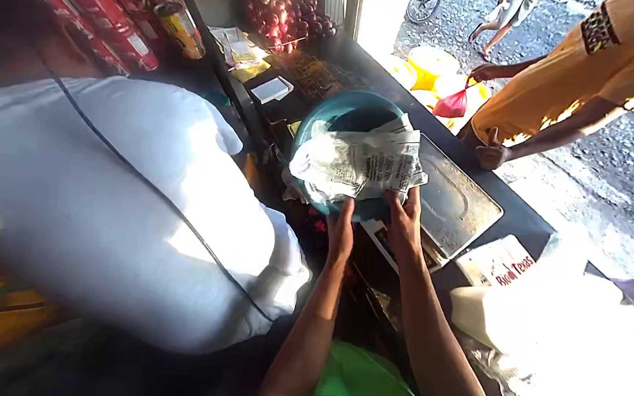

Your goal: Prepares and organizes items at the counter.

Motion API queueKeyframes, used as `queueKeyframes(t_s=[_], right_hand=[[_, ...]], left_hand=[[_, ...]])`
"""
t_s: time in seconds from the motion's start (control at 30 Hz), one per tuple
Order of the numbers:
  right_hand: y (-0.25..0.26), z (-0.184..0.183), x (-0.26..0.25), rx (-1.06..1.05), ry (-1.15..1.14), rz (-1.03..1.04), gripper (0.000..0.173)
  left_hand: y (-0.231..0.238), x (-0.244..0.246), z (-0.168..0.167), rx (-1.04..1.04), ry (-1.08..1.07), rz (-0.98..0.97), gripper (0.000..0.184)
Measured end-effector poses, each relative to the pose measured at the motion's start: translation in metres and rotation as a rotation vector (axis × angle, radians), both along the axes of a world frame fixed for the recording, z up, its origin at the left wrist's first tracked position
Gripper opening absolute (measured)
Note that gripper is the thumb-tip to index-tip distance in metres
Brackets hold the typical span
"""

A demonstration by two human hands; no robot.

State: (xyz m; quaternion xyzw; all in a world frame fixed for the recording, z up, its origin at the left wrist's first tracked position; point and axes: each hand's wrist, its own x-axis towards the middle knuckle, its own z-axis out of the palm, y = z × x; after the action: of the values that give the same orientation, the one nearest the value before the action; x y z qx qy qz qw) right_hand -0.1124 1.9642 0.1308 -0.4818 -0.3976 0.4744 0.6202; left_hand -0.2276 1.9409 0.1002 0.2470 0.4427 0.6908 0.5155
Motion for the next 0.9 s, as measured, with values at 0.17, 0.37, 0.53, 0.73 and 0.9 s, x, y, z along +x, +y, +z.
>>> queueKeyframes(t_s=[0.17,0.37,0.53,0.73,0.9], right_hand=[[-0.02,-0.002,0.027,-0.038,-0.413,-0.123,0.068],[-0.041,-0.007,0.016,-0.154,-0.554,-0.267,0.052],[-0.037,-0.016,0.02,-0.229,-0.411,-0.252,0.035],[-0.041,0.023,0.029,0.045,-0.556,-0.229,0.028],[0.001,0.09,0.066,0.324,-0.273,-0.393,0.035]], left_hand=[[-0.034,0.015,0.01,-0.148,0.064,0.015,0.046],[-0.052,0.033,0.015,-0.139,0.154,0.046,0.051],[-0.054,0.035,0.012,-0.144,0.2,0.117,0.057],[-0.042,0.015,-0.016,-0.172,0.028,0.102,0.063],[-0.074,0.005,-0.024,-0.345,-0.037,0.023,0.059]])
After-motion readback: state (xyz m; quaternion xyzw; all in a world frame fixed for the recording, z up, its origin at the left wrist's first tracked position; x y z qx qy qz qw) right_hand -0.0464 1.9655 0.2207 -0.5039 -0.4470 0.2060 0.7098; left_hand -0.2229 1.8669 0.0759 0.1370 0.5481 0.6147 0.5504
